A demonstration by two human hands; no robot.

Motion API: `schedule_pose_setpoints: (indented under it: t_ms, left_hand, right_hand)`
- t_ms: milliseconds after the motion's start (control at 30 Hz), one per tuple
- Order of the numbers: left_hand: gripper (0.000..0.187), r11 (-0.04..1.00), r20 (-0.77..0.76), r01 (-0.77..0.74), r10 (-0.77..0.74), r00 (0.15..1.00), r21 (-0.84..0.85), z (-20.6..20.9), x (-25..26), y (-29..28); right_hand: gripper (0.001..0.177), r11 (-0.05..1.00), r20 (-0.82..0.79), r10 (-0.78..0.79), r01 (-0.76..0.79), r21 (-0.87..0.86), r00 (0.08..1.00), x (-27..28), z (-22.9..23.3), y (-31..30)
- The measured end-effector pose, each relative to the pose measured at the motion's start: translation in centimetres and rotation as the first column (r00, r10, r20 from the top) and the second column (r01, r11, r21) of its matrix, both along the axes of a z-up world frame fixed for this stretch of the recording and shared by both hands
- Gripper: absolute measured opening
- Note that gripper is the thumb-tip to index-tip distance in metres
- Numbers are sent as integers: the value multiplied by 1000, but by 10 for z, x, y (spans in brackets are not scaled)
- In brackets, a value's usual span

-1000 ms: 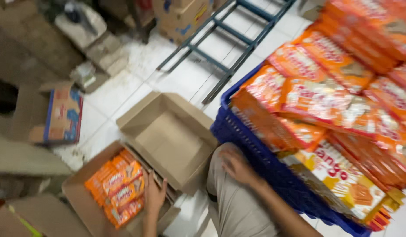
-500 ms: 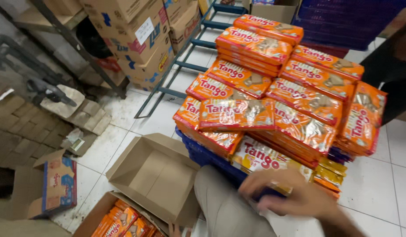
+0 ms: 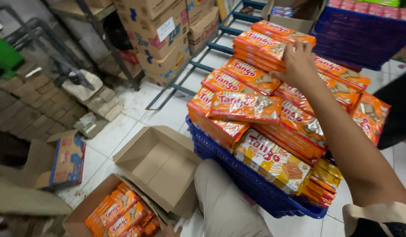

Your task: The person sits on a low stool and repeatedly picks up packs of Tango snacks from a blue crate, placing them into a cardboard box. The person arranges the snack packs neatly inside the box, filling it up over time.

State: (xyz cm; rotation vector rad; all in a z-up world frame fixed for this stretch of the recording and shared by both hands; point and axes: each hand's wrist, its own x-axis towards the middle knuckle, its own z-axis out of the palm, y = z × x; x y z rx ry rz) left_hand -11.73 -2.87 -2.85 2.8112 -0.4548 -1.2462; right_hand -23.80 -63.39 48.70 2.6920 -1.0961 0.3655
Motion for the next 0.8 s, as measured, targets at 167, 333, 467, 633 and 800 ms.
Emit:
schedule_pose_setpoints:
  t_ms: [167,333,467,633,800]
  left_hand:
    - [55,968,222,-116,167,961,-224,3,-5,19]
    - [74,948,270,-73,161,949,-310,-5,-3,27]
    - [60,919,181,-145,223,958,-368,1,0,28]
    - [52,876,98,-196,264,959,-441,8,2,31]
    - [52,870,16,-224,257,966,-440,18,5,30]
  right_hand:
    - [83,999,-1,-42,42,-14,999,10,-8,-5]
    - [86,998,22,-38,39,-55,999,8,-5,-10]
    - [77,998,96,41,-46,46,994,5,14,8]
    - [73,979,244,202,-200,-32,948,-1,23,33]
    - [59,962,387,266,-266,-54,883,-5,34,62]
